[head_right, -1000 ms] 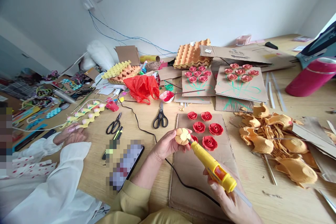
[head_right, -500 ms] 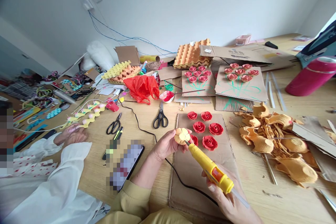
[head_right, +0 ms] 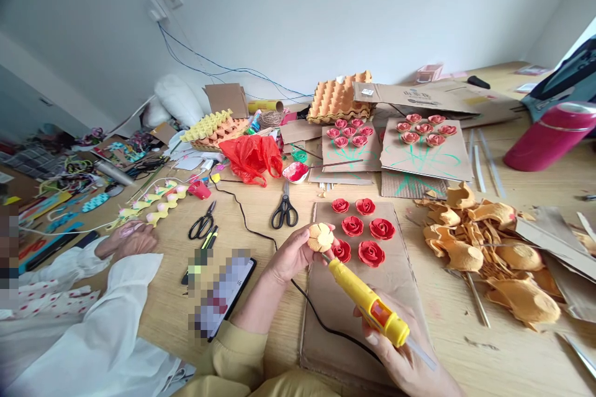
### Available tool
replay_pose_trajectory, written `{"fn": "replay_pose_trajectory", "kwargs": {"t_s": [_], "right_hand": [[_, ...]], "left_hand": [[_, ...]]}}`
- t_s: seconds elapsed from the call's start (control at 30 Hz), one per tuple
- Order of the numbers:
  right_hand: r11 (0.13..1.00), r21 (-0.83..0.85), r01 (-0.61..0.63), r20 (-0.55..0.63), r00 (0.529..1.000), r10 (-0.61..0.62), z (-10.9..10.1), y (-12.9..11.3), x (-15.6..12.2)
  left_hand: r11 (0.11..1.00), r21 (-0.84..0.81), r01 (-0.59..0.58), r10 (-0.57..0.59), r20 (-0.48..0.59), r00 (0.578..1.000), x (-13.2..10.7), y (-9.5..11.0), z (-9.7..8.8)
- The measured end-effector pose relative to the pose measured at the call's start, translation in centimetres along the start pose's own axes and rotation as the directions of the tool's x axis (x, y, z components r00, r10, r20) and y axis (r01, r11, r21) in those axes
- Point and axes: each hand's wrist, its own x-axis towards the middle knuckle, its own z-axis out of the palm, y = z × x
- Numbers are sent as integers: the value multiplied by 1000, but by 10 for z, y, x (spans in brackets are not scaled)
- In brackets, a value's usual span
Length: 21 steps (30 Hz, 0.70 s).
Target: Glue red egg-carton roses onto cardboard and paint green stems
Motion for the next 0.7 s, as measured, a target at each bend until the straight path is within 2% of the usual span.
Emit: {"fn": "replay_pose_trajectory", "kwargs": {"t_s": [0.1, 0.2, 0.27, 0.37, 0.43, 0.5, 0.57, 0.7], "right_hand": [[994, 101, -43, 9, 999, 43, -1, 5, -4], [969, 194, -153, -7, 988, 157, -2, 13, -9], [952, 241, -188, -3, 981, 194, -2, 18, -11], [940, 285, -188, 9, 981, 193, -2, 22, -12], [936, 297, -190, 1, 980, 198, -2, 22, -13], [933, 296, -204, 0, 977, 214, -2, 22, -13], [935, 286, -210, 3, 976, 218, -2, 22, -12], [948, 259, -185, -12, 981, 195, -3, 21, -11]], "left_hand": [[990, 136, -49, 57, -54, 997, 0, 11, -3], [904, 422, -71, 152, -161, 975, 6, 19, -13], [735, 676, -45, 231, -187, 955, 13, 22, -20], [397, 918, -13, 263, -100, 960, 26, 23, -27], [225, 974, -26, 226, -27, 974, 34, 22, -28], [125, 992, -34, 181, 10, 983, 40, 21, -27], [82, 996, -36, 146, 24, 989, 45, 20, -27], [59, 997, -53, 108, 46, 993, 49, 16, -30]]}}
